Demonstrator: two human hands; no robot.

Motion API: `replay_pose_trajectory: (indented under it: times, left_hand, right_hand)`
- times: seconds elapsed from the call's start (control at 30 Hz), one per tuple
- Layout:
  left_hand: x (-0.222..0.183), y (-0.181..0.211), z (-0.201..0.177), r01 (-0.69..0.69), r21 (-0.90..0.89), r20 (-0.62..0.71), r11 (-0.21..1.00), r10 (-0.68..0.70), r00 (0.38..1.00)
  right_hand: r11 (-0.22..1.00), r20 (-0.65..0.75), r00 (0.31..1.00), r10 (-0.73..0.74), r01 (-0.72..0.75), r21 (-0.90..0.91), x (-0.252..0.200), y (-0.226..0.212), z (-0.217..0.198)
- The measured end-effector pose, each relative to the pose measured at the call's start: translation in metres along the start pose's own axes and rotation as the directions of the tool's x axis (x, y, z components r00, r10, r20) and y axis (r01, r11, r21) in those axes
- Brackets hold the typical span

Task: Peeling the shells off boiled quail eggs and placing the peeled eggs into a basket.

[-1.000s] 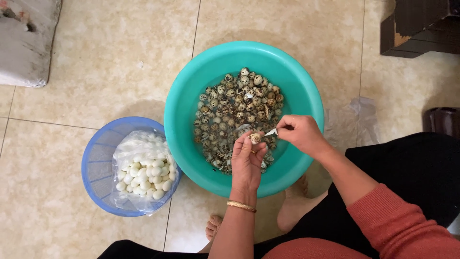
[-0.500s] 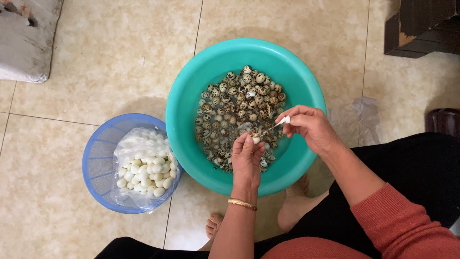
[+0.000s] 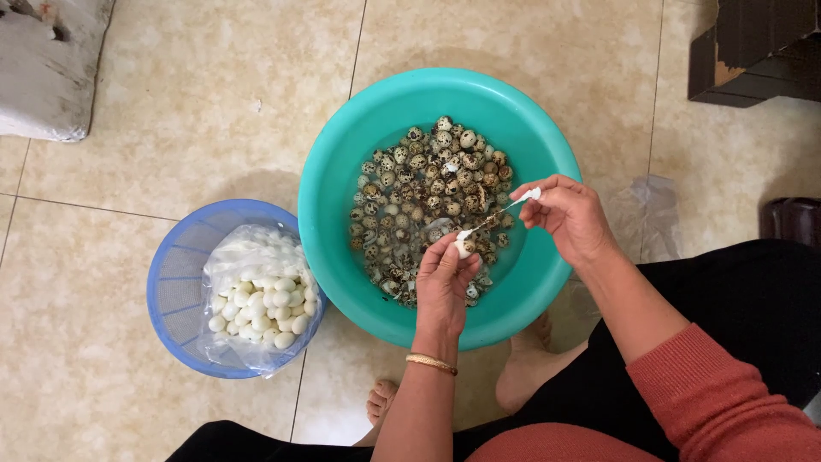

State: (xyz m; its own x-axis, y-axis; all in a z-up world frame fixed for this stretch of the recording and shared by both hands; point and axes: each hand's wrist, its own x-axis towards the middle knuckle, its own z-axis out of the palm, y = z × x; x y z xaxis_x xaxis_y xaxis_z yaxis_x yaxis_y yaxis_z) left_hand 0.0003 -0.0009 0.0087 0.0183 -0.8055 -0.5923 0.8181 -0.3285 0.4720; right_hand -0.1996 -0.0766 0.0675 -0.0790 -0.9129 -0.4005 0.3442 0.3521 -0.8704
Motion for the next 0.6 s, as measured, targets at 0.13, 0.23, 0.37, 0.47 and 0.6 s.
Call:
replay_pose_trajectory:
  times: [0.13, 0.23, 0.37, 0.47, 0.6]
  left_hand:
    - [0.002, 0.002, -0.003, 0.011, -0.053, -0.002, 0.999, -0.011, 1.0]
    - [0.008, -0.005, -0.014, 0.02, -0.111, -0.018, 0.994, -0.022, 1.0]
    - [0.011, -0.009, -0.018, 0.041, -0.179, -0.029, 0.983, -0.047, 0.998]
    - [0.012, -0.007, -0.021, 0.038, -0.211, -0.047, 0.977, -0.049, 0.998]
    - [0.018, -0.01, -0.036, 0.025, -0.211, -0.081, 0.977, -0.042, 0.996]
  right_hand:
    - [1.0, 0.006, 1.0, 0.004, -0.004, -0.002, 0.001, 0.004, 0.0]
    - [1.0, 0.017, 1.0, 0.004, -0.004, 0.01, -0.003, 0.001, 0.005]
    - [0.997, 0.059, 0.998, 0.019, -0.024, 0.078, -0.004, 0.0, 0.005]
    - [0.985, 0.106, 0.994, 0.035, -0.052, 0.162, 0.001, -0.001, -0.003]
    - [0.983, 0.179, 0.983, 0.051, -0.081, 0.167, 0.003, -0.004, -0.008]
